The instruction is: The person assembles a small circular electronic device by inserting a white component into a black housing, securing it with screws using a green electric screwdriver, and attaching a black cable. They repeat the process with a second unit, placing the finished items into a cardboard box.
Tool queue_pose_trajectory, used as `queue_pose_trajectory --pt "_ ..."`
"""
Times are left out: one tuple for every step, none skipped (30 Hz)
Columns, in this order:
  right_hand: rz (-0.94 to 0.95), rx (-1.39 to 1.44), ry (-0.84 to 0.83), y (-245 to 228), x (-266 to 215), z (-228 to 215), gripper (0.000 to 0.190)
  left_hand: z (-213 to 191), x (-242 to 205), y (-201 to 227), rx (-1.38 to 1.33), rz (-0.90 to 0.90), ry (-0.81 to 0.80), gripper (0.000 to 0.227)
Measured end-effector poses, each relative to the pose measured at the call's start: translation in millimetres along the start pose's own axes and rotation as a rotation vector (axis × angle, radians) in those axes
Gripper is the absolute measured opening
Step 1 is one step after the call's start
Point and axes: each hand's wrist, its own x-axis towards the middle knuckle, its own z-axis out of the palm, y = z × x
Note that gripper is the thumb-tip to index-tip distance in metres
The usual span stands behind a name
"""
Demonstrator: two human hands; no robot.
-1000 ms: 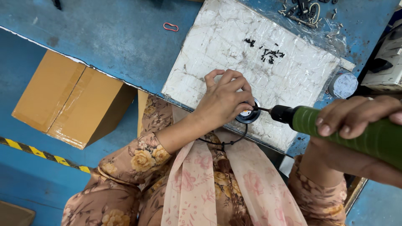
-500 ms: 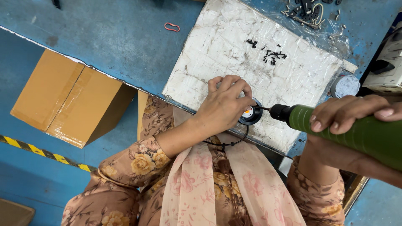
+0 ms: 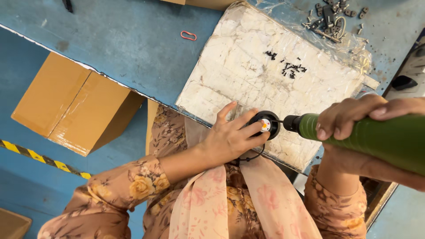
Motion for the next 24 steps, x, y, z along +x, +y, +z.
queue_pose_trajectory --pt "-0.003 0.014 -0.011 5.0 2.5 -1.3 0.099 1.4 0.4 -0.7 -0.006 -0.001 -0.013 0.02" --pt "0.01 0.024 -0.013 6.1 1.3 -0.8 0.1 2.4 0.8 -1.1 -0.011 -0.003 -0.027 0.02" --pt "0.017 0.032 -0.017 8.4 2.3 -1.0 0.101 3.0 1.5 -2.3 -0.014 0.0 -0.037 0.02" --pt "0.04 0.035 -0.011 9.2 1.8 -0.3 0.102 2.9 1.8 -2.6 -0.014 -0.003 -0.033 0.02" --pt "0.048 0.034 -0.016 8.6 1.4 -0.5 0.103 2.8 2.2 -2.6 -0.017 -0.004 -0.029 0.02" --pt "0.056 0.033 -0.021 8.7 1.3 -0.8 0.103 2.8 2.3 -2.4 -0.02 -0.006 -0.026 0.02" --pt "0.051 0.031 -0.04 8.6 1.9 -2.1 0.103 3.1 2.3 -2.3 -0.017 -0.008 -0.031 0.021" --pt "0.038 0.034 -0.055 8.4 2.0 -3.2 0.102 3.2 2.1 -2.1 -0.014 -0.01 -0.036 0.021" --pt "0.025 0.037 -0.07 8.9 2.3 -4.6 0.101 3.2 1.6 -1.7 -0.011 -0.014 -0.041 0.022" --pt "0.004 0.045 -0.082 8.9 2.3 -6.3 0.101 3.3 1.4 -1.3 -0.016 -0.019 -0.039 0.022" --pt "-0.022 0.035 -0.095 7.2 0.5 -8.0 0.096 3.5 1.6 -1.4 -0.021 -0.023 -0.037 0.022" --pt "-0.049 0.025 -0.107 5.4 -1.2 -10.2 0.091 3.2 1.8 -1.0 -0.025 -0.026 -0.035 0.022" --pt "-0.079 0.025 -0.123 0.7 -3.9 -13.0 0.091 2.1 2.5 -1.2 -0.039 -0.023 -0.038 0.022" --pt "-0.092 0.026 -0.126 -8.1 -8.9 -15.8 0.09 -0.3 2.8 0.0 -0.052 -0.019 -0.042 0.022" --pt "-0.111 0.038 -0.118 -16.7 -11.9 -19.7 0.089 -3.3 5.6 -4.2 -0.055 -0.011 -0.043 0.022" --pt "-0.127 0.057 -0.097 -25.9 -14.8 -25.2 0.088 -6.3 9.7 -9.6 -0.176 -0.046 -0.062 0.021" --pt "-0.141 0.068 -0.071 -35.6 -20.1 -31.5 0.087 -8.8 14.0 -14.5 -0.303 -0.078 -0.085 0.021" --pt "-0.148 0.07 -0.032 -45.8 -25.2 -39.7 0.086 -10.8 19.8 -20.4 -0.429 -0.11 -0.11 0.024" --pt "-0.156 0.07 0.009 -53.8 -31.3 -47.2 0.086 -12.2 27.9 -27.9 -0.463 -0.158 -0.072 0.023" --pt "-0.164 0.066 0.047 -59.7 -36.7 -54.9 0.085 -12.9 37.9 -37.4 -0.497 -0.206 -0.034 0.022" --pt "-0.165 0.053 0.089 -63.1 -42.4 -61.0 0.084 -12.3 48.7 -46.0 -0.536 -0.254 0.003 0.022" --pt "-0.163 0.043 0.127 -64.2 -48.3 -65.8 0.083 -9.7 62.4 -58.1 -0.43 -0.278 0.016 0.021" --pt "-0.158 0.035 0.164 -62.9 -54.6 -69.1 0.083 -6.2 74.6 -69.6 -0.325 -0.308 0.028 0.02" --pt "-0.151 0.034 0.194 -59.9 -61.2 -70.8 0.082 -1.7 84.4 -77.9 -0.321 -0.326 0.057 0.016"
